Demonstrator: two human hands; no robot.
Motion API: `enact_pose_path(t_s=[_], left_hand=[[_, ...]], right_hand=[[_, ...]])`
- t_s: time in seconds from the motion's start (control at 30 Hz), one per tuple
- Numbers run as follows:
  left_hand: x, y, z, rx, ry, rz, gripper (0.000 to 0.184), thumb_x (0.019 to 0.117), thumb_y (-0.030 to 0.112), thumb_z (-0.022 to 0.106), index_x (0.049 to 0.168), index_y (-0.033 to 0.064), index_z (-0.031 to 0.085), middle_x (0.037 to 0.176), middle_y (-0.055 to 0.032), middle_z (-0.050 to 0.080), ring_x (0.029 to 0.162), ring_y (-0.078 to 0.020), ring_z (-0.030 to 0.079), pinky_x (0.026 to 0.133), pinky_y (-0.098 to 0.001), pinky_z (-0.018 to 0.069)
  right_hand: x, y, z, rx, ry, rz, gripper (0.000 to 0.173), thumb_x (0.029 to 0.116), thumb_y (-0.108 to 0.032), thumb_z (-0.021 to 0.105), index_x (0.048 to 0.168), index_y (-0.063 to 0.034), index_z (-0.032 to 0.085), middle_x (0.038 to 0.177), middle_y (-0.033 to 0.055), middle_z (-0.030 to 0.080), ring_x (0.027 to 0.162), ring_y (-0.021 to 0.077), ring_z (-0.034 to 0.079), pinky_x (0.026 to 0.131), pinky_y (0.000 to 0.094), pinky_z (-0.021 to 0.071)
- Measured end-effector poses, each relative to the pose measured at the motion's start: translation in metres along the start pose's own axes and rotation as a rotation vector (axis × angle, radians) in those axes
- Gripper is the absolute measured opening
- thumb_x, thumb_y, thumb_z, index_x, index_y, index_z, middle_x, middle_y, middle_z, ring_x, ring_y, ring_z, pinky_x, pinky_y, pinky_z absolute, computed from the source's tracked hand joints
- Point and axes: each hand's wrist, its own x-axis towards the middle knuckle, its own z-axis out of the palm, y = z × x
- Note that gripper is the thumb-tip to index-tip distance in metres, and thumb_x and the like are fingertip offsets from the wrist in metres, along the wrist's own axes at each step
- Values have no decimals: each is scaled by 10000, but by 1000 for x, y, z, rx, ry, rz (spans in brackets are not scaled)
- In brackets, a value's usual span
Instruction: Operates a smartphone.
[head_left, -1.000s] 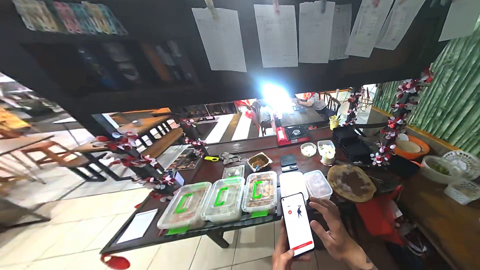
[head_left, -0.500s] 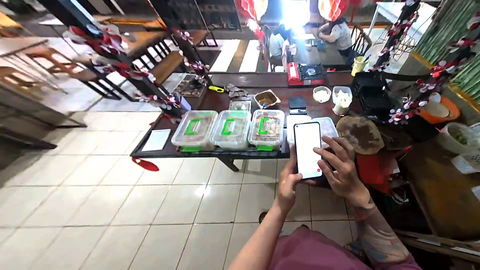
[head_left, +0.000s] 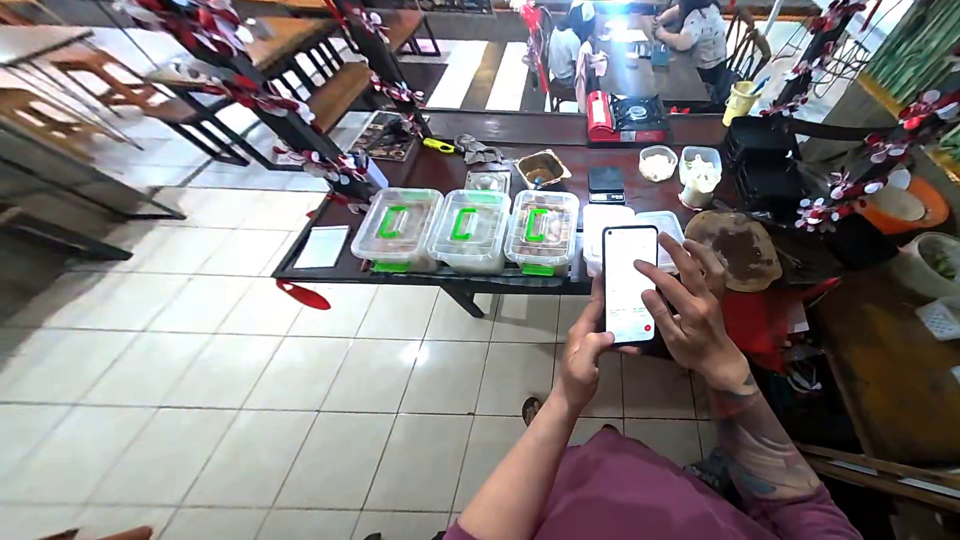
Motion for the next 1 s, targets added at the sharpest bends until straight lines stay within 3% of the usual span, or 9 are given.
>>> enact_pose_path(t_s=[0.2,0.37,0.47,0.63,0.7,0.8,0.9,1.0], left_hand=[[-4,-4,-5,-9,-8,4,747,987,162,413,1655,115,82,1537,-268,409,1215,-446,608,786,-618,620],[-11,-26,-29,-62,-57,28,766,1018,227,473,1652,88,67,1571,-260,375,1246,-441,594,797,-610,625],[-12,-35,-40,-85,-47,22,782,1009,245,499,1659,128,81,1595,-236,358,1257,-445,589,773,-617,629],[-5,-15,-20,-56,30,-10,809,981,251,516,1666,197,88,1528,-220,463,1174,-430,645,736,-600,631],[-3,-14,-19,-75,33,-5,822,967,218,521,1665,193,89,1534,-224,454,1200,-437,631,746,-611,627],[-2,-12,-20,-82,73,1,819,962,216,532,1665,199,112,1556,-207,434,1233,-437,611,738,-626,624],[2,-31,-40,-78,32,51,809,991,217,519,1666,198,72,1584,-214,390,1243,-453,597,750,-635,624],[5,-37,-48,-62,8,86,791,1014,227,519,1660,138,72,1566,-250,395,1223,-453,609,783,-616,631]], right_hand=[[13,-5,0,-59,-4,26,419,1041,-444,507,1439,-358,601,1663,-40,330,1553,316,212,1218,647,190],[16,-4,10,-115,67,47,393,1020,-513,505,1386,-441,628,1610,-82,424,1515,295,320,1213,650,219],[16,0,17,-140,63,46,397,1024,-531,489,1401,-470,601,1620,-112,401,1525,267,311,1221,652,209],[9,10,30,-101,97,66,436,1018,-556,465,1430,-461,572,1633,-128,371,1539,251,275,1235,636,188],[2,13,30,9,125,95,445,1017,-553,455,1421,-418,587,1628,-109,384,1529,259,289,1226,624,217],[-9,15,31,372,124,195,470,1020,-460,522,1447,-269,572,1608,-43,422,1495,240,354,1222,553,309],[-21,21,36,837,14,297,590,1020,-321,582,1569,-221,389,1550,-1,485,1366,253,531,1069,488,538],[-26,19,36,1099,-97,319,697,996,-299,604,1603,-136,305,1493,102,542,1292,308,589,1021,507,560]])
